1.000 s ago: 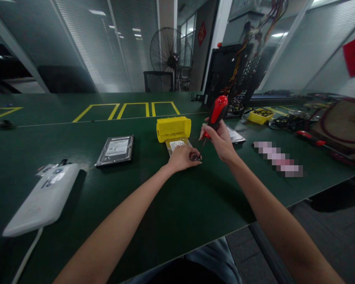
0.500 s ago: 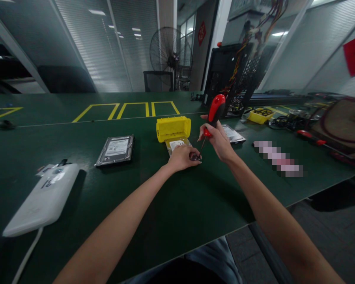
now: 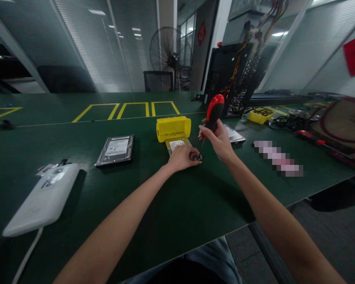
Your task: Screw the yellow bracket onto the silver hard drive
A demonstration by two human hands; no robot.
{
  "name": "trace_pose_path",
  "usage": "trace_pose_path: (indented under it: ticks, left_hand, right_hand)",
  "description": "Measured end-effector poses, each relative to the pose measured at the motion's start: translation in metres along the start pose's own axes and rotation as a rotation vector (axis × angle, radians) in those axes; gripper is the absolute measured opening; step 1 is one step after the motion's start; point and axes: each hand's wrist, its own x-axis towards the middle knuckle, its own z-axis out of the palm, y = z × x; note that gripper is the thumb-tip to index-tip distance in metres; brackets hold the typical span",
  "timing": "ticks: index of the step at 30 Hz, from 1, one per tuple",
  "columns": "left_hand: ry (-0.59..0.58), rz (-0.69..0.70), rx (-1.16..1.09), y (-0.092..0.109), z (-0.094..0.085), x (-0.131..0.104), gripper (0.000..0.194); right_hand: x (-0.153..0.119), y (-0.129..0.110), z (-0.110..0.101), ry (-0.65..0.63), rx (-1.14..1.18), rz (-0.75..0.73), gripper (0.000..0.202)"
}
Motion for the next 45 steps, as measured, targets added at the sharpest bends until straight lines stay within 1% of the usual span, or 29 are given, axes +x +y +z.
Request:
trace_pose_path:
  ticks: [3, 5, 10, 16, 20, 26, 28, 30, 33, 39, 42, 45]
  left_hand:
    - [0.002, 0.012, -0.002, 0.0006, -0.0004, -0.0003, 0.018]
    - [0.004, 0.015, -0.006, 0.0006, -0.0004, -0.0003, 0.018]
    - [0.015, 0.006, -0.005, -0.0006, 0.0005, 0.0002, 0.02]
    - [0.005, 0.004, -0.011, 0.0008, -0.0009, -0.0003, 0.018]
    - [0.001, 0.009, -0.014, 0.0014, -0.0014, -0.0007, 0.018]
    - [0.002, 0.018, -0.015, -0.0004, 0.0002, 0.0003, 0.018]
    - [0.002, 0.016, -0.012, -0.0003, 0.0002, 0.0003, 0.018]
    - [0.004, 0.016, -0.01, -0.0001, 0.0001, 0.0001, 0.017]
    - [0.013, 0.025, -0.016, 0.0, -0.0001, -0.0001, 0.017]
    - [0.006, 0.017, -0.021, 0.0012, -0.001, 0.0001, 0.017]
    - [0.0, 0.015, -0.012, 0.0026, -0.002, 0.0001, 0.016]
    - [0.001, 0.01, -0.009, 0.003, -0.0025, -0.0002, 0.016]
  right_hand:
    - [0.0, 0.0002, 0.0016, 0.012, 0.004, -0.003, 0.032]
    - [-0.0005, 0.0003, 0.0024, -0.003, 0.03, 0.0, 0.031]
    - [-0.0032, -0.0009, 0.001, -0.073, 0.101, 0.014, 0.025]
    - [-0.0032, 0.0007, -0.0036, -0.183, 0.147, 0.054, 0.031]
    - [-0.0022, 0.0016, -0.0031, -0.163, 0.109, 0.038, 0.032]
    - [-0.0002, 0.0038, -0.0021, -0.032, 0.041, 0.005, 0.031]
    - [0.0, 0.0049, -0.0018, -0.014, 0.023, -0.016, 0.032]
    - [-0.0003, 0.0051, -0.0007, -0.019, 0.015, -0.019, 0.033]
    - [-0.0016, 0.003, 0.002, -0.056, 0.028, 0.017, 0.033]
    - [-0.0041, -0.0008, 0.0035, -0.12, 0.108, 0.067, 0.039]
    - [-0.0039, 0.0012, 0.0019, -0.152, 0.152, 0.078, 0.033]
    - [-0.0031, 0.0034, 0.0012, -0.145, 0.148, 0.069, 0.029]
